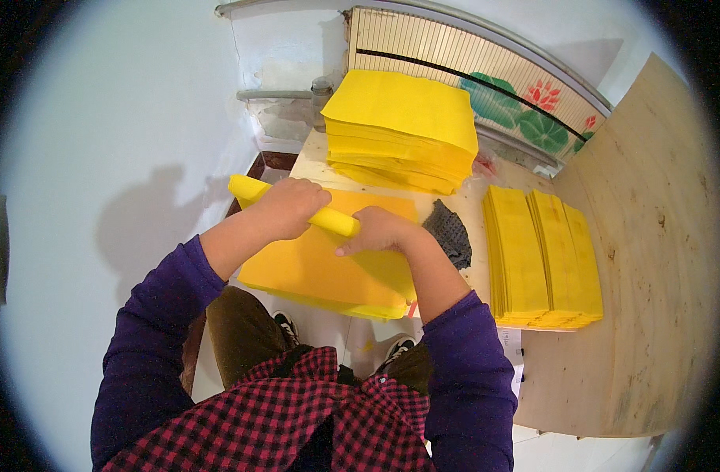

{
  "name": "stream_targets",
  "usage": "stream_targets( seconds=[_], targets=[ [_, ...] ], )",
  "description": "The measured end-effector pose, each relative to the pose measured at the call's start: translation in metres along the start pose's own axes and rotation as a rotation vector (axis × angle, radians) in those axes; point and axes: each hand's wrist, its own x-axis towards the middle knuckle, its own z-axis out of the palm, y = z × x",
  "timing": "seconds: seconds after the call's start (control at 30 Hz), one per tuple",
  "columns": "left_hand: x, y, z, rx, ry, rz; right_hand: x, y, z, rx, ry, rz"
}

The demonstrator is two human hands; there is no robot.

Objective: The person folds yellow paper sheets by hand on a low table, aligning edges and pressing creases. They stack the folded sheets into a growing pile and occasionally reposition the stack.

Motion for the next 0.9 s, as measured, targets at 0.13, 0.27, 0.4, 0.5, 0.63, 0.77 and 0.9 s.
stream_targets(
  seconds=[0.13, 0.27, 0.4, 0.5, 0.63, 0.77, 0.9],
  targets=[
    [0.004, -0.004, -0.009, -0.238, -0.445, -0.177, -0.006, -0.004, 0.014, -0.298, 0.238, -0.052],
    [0.0, -0.009, -0.011, -0.385, -0.471, -0.171, -0.013, -0.013, 0.019, -0.456, 0.3, 0.062],
    [-0.009, 0.004, -0.009, -0.025, -0.022, -0.018, -0.019, -0.007, 0.003, -0.083, 0.059, -0.031],
    [-0.004, 0.005, -0.016, -0.134, -0.367, -0.136, -0.018, -0.005, 0.012, -0.267, 0.171, -0.045],
    [-0.001, -0.003, -0.022, -0.408, -0.484, -0.122, -0.013, -0.008, 0.03, -0.423, 0.418, -0.034],
    [-0.009, 0.004, -0.017, -0.053, -0.071, 0.009, -0.016, -0.004, 0.017, -0.176, 0.162, -0.098],
    [-0.004, 0.014, -0.031, -0.011, -0.36, -0.128, -0.016, -0.016, 0.022, -0.229, 0.236, -0.071]
  ],
)
